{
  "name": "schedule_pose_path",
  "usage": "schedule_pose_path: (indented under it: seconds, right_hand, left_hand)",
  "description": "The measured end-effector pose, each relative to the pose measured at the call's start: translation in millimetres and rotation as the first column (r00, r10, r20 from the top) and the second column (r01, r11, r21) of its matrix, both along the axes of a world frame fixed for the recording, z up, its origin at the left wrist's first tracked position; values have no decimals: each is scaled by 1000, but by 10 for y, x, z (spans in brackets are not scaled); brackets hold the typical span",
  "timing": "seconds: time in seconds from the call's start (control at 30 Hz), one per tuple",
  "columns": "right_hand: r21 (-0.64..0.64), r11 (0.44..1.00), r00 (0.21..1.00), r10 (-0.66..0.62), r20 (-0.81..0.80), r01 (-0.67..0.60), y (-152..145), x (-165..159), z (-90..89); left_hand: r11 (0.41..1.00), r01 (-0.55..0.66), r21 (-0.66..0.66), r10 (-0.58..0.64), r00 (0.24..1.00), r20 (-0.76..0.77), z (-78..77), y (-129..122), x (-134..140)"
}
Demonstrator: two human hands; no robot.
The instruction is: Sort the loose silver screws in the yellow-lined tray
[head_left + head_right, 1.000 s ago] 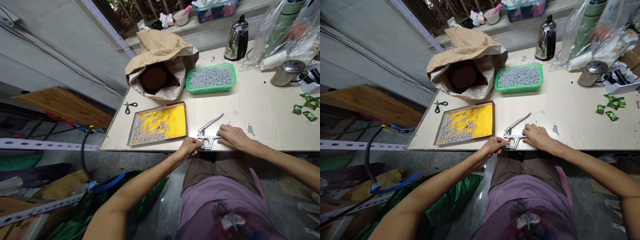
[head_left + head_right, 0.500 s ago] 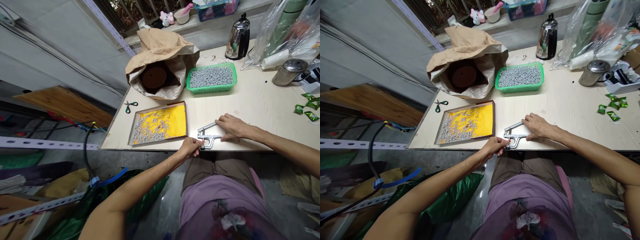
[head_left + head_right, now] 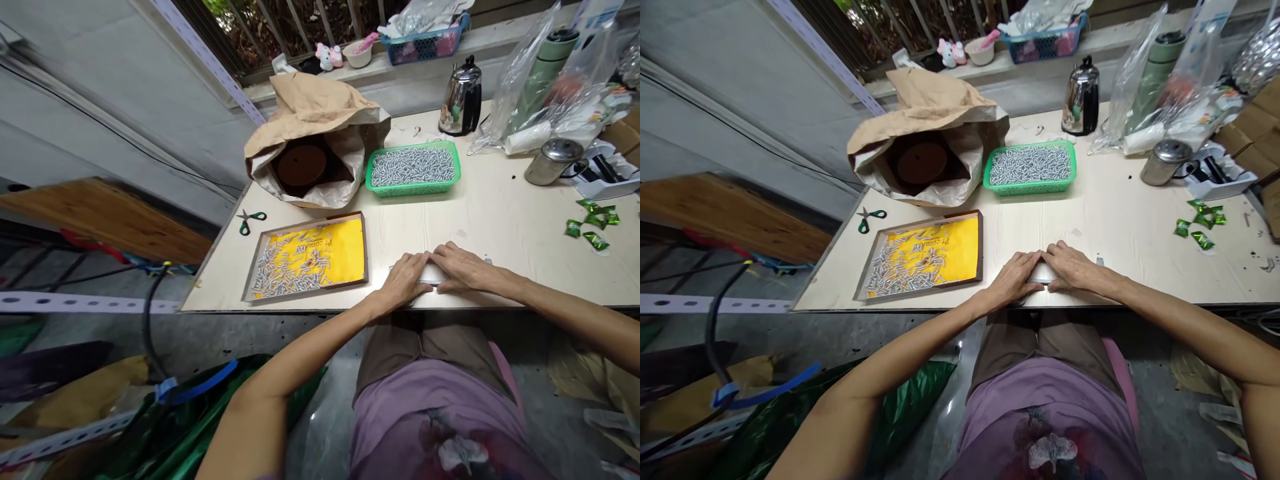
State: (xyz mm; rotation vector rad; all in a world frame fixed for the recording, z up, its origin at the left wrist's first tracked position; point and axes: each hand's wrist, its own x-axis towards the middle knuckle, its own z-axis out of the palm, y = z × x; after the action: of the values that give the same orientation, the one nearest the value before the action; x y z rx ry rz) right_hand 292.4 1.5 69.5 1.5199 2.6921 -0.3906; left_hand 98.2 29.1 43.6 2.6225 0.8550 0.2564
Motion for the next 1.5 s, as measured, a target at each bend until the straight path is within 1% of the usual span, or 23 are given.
schedule_pose_path:
  seconds: [0.1,0.2,0.33,0.43,0.63,0.73,0.87,0.97,1.03,1.1,1.17,1.23,1.3,1.37,1.4,1.43,1.47,1.5]
  right_hand:
    - [-19,998,997,-66,30,67,-65,40,72]
    - [-30,995,996,-94,5,94,-136,37,135]
    - [-46,989,988,-142,-54,139,-191,9,164]
    - [-54,986,985,-162,-53,159,-184,-3,126]
    - [-46,979,979,-201,-23,200,-91,-14,-2]
    - [-36,981,981,-193,-36,191,-85,-5,-32]
    - [20,987,983,-158,-96,160,-90,92,-69]
    - [65,994,982,-81,-170,93,-27,240,-117]
    - [60,997,976,-31,-214,44,39,338,-158]
    - [56,998,967,-23,-254,38,106,403,-199]
    - [78,993,960,-67,-273,91,176,423,-227]
    - [109,980,956,-134,-261,167,265,394,-225]
    - [128,965,956,-199,-214,229,368,318,-185]
    - [161,949,958,-250,-140,271,448,188,-119]
    - [180,950,965,-238,-108,255,466,100,-82]
    - [191,961,979,-185,-87,199,465,-3,-47]
    - [191,976,993,-92,-77,105,446,-118,-18]
    - [181,983,996,37,-79,-23,413,-239,5]
  left_hand:
    - [999,37,-18,-38,997,-70,6,54,56]
    - [998,55,-19,-56,996,-73,53,53,106]
    - [995,75,-73,-80,994,-71,83,69,183]
    - [993,46,-109,-52,997,-51,62,90,210]
    - [994,-26,-110,26,1000,1,12,84,249]
    - [994,-31,-102,30,999,-13,16,89,273]
    - [997,-37,-68,37,999,0,-5,83,261]
    - [998,-63,-5,63,994,88,-92,3,211]
    - [994,-94,57,84,983,165,-180,-111,169]
    - [988,-103,112,75,970,229,-271,-260,135]
    - [986,-75,146,33,963,269,-343,-411,116]
    - [988,-35,153,-9,961,278,-384,-527,112]
    - [990,-10,138,-28,962,270,-397,-584,118]
    - [993,-10,113,-20,965,263,-392,-589,136]
    - [995,-15,101,-12,965,263,-386,-581,148]
    - [996,-15,89,-9,964,265,-377,-571,161]
    - [997,-9,79,-12,964,266,-367,-565,171]
    - [997,-5,75,-15,964,266,-354,-565,177]
